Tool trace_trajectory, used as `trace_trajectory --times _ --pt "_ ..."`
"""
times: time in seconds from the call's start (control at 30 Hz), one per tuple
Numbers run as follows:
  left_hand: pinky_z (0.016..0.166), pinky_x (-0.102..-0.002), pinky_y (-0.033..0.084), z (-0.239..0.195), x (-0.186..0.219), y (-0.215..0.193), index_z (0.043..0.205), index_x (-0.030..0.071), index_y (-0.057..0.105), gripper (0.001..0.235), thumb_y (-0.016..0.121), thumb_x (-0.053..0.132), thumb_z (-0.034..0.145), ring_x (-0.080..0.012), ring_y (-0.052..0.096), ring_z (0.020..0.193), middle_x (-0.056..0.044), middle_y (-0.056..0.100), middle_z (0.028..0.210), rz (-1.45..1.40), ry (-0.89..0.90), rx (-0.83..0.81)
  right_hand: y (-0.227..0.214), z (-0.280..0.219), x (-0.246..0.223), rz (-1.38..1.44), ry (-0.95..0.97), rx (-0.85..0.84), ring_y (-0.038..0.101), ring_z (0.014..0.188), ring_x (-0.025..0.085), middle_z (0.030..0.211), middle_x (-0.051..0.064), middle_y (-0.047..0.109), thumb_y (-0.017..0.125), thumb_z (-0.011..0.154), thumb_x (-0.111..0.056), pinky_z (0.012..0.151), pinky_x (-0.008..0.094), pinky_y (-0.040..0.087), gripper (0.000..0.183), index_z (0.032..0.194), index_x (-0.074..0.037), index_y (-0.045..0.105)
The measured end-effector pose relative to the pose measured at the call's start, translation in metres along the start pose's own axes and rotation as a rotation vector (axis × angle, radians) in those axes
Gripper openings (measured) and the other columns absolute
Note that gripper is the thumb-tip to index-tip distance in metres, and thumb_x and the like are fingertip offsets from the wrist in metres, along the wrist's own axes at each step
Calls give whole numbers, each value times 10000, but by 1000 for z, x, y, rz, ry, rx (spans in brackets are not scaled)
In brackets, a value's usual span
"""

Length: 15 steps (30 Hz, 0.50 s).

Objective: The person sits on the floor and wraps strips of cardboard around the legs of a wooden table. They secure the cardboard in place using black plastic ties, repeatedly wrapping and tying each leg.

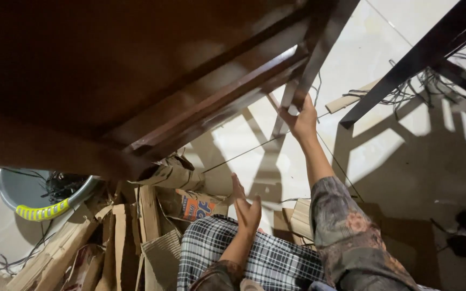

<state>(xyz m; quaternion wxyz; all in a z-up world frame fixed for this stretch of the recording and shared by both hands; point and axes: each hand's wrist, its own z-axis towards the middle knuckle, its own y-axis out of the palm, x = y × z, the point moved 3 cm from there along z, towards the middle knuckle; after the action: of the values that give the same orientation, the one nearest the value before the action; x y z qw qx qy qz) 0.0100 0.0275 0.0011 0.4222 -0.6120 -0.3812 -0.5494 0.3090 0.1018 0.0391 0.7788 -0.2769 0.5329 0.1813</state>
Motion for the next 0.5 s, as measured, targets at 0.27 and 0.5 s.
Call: trace_trajectory --times 0.27,0.5 --pt "1211 -560 162 3 -37 6 1623 -45 111 968 578 -108 777 -490 110 1493 -344 136 1647 -95 123 24 -21 -44 -34 -42 65 9 621 1239 424 1208 208 691 857 769 7 1123 617 449 527 1191 -39 544" --pt "1228 -528 159 -2 -37 4 1643 -1 110 948 581 -109 827 -439 132 1510 -318 156 1653 -1 95 15 -35 -76 -55 -134 127 -30 575 1277 485 1298 245 655 905 770 -137 1099 608 484 670 1296 -32 503"
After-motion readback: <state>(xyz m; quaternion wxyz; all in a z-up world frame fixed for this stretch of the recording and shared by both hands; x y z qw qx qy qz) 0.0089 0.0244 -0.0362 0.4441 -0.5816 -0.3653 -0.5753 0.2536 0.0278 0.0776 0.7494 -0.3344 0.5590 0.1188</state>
